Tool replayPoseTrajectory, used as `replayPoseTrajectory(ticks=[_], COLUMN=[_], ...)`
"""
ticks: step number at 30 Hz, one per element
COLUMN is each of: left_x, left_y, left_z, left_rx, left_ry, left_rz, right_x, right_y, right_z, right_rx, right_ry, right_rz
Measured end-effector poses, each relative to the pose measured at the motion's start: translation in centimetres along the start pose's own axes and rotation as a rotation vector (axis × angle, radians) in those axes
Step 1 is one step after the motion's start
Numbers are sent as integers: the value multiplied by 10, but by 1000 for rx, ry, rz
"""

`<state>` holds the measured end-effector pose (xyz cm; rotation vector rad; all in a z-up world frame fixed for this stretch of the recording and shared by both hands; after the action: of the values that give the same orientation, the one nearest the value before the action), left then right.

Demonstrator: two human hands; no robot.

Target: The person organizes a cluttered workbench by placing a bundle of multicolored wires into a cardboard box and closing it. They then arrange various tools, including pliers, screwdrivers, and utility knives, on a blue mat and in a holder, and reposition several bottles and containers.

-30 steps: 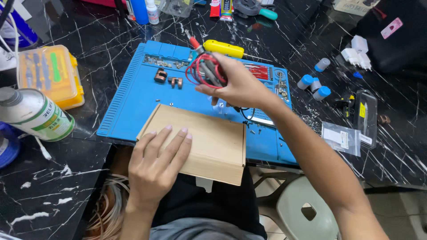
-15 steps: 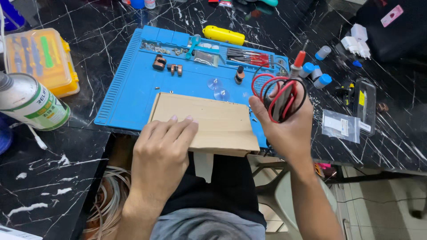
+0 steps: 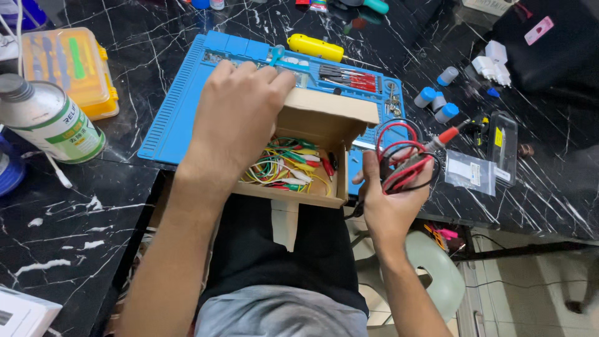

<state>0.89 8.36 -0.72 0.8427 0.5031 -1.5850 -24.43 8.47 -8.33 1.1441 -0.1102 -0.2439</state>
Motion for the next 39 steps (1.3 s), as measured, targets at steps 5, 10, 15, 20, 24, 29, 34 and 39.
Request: replayPoseTrajectory(ticks=[5,10,15,20,24,29,34,39], left_x=[36,83,88,17,-30,-54,-56,-29], left_y=[28,51,65,69,70,49,22,-3], left_z=[33,50,45,22,-6,-28,-54,-78], left_rx=[47,79,56,-38,-196,-297,-271,-140], left_ry=[20,14,39,-58,-210,-150,34,263], left_rz=[-75,-17,-185,-571,-949,-1143,-1225,-905], right_x=[-7,-4,44,94,108,118,137,136], right_y=[15,54,102,99,72,71,59,54], right_z=[4,20,40,56,53,54,32,14], right_rx=[22,-100,-80,-185,296,165,-456,-638], right_ry=[-53,126,677,981,1127,1157,1332,1389], right_rz=[8,-58,-94,-256,76,78,-320,-337])
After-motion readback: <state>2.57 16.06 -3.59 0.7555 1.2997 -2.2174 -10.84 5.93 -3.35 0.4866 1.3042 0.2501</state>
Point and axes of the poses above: each hand's wrist, its own z-axis towards the middle knuckle, its own x-axis out of the palm, y = z × x, the point moved 6 cm from there along z, towards the middle knuckle, and after that the axes turned 7 degrees about -z, right-handed, at the moved point
